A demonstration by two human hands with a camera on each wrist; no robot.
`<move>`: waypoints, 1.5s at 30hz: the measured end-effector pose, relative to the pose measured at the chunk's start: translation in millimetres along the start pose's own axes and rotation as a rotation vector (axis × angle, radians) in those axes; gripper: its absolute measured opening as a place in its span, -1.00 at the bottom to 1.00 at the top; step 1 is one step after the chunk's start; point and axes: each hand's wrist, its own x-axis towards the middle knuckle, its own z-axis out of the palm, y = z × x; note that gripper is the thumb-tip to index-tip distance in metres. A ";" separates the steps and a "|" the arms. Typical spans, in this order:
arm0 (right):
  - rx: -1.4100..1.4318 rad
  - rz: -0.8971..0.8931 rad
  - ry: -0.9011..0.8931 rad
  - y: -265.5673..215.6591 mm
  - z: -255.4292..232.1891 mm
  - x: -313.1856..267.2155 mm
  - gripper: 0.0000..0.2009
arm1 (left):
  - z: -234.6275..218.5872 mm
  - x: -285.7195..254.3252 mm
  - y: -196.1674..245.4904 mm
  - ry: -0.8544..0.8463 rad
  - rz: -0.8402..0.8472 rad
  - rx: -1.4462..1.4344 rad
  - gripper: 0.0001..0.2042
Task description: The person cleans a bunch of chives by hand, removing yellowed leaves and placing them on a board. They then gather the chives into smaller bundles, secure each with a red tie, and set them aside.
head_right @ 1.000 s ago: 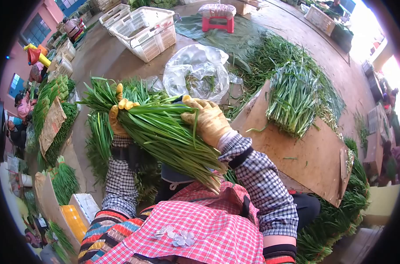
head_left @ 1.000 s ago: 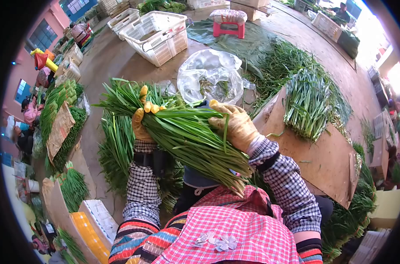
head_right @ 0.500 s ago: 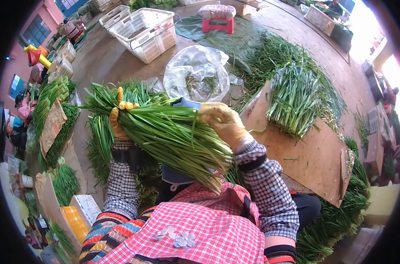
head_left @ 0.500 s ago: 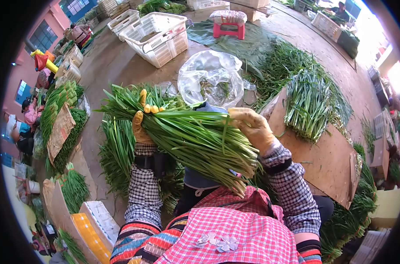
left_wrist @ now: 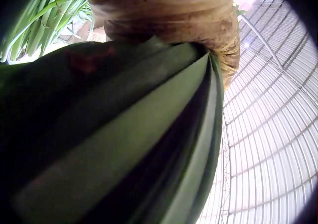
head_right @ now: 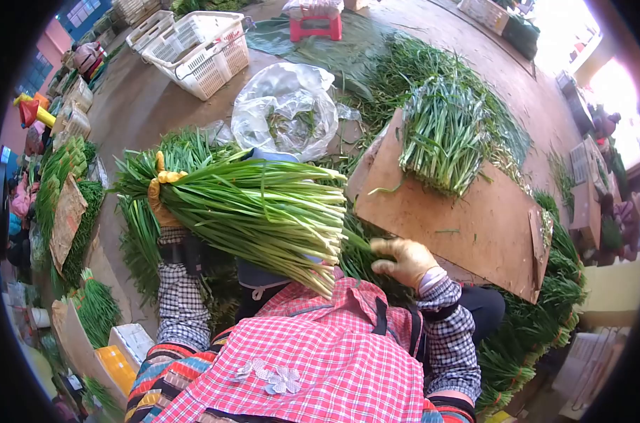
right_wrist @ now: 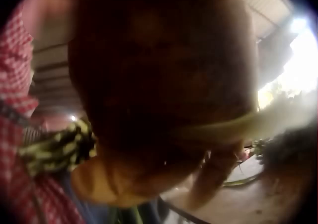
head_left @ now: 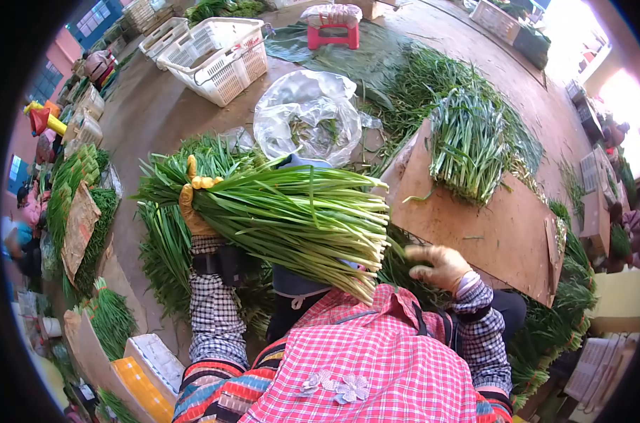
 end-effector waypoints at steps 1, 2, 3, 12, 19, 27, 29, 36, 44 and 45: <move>0.116 -0.063 0.102 -6.1 0.5 2.1 -0.51 | 2.7 -1.2 -1.5 0.021 -0.002 -0.016 -0.38; 0.023 -0.197 0.238 -11.8 -0.3 8.2 -0.42 | 7.3 -2.1 -2.5 0.041 -0.003 -0.033 -0.38; 0.051 -0.275 0.296 -20.0 1.5 17.6 -0.43 | 11.1 -3.0 -3.8 0.058 -0.002 -0.051 -0.38; 0.479 0.029 -0.032 13.3 41.8 35.2 -0.75 | -2.7 -6.0 4.9 -0.008 -0.033 0.001 -0.41; -0.116 0.129 -0.050 16.5 32.6 1.3 -0.28 | -14.3 -8.6 3.1 0.064 -0.056 0.007 -0.47; 0.393 -0.140 0.312 -25.5 47.5 44.1 -0.81 | 1.2 -6.4 1.8 0.081 -0.094 0.022 -0.49; 0.378 -0.150 0.249 -32.1 37.6 32.9 -0.81 | -4.2 -7.3 4.1 0.099 -0.078 0.037 -0.49; 0.303 0.391 -0.012 34.0 29.7 7.7 -0.71 | -11.0 -9.0 4.9 0.132 -0.068 0.047 -0.53; -0.116 -0.040 0.409 -12.0 25.9 -14.6 -0.66 | -10.1 -9.9 4.4 0.164 -0.067 0.083 -0.55; -0.088 -0.209 0.562 -31.7 23.5 -11.4 -0.70 | -9.3 -8.5 4.0 0.172 -0.073 0.061 -0.55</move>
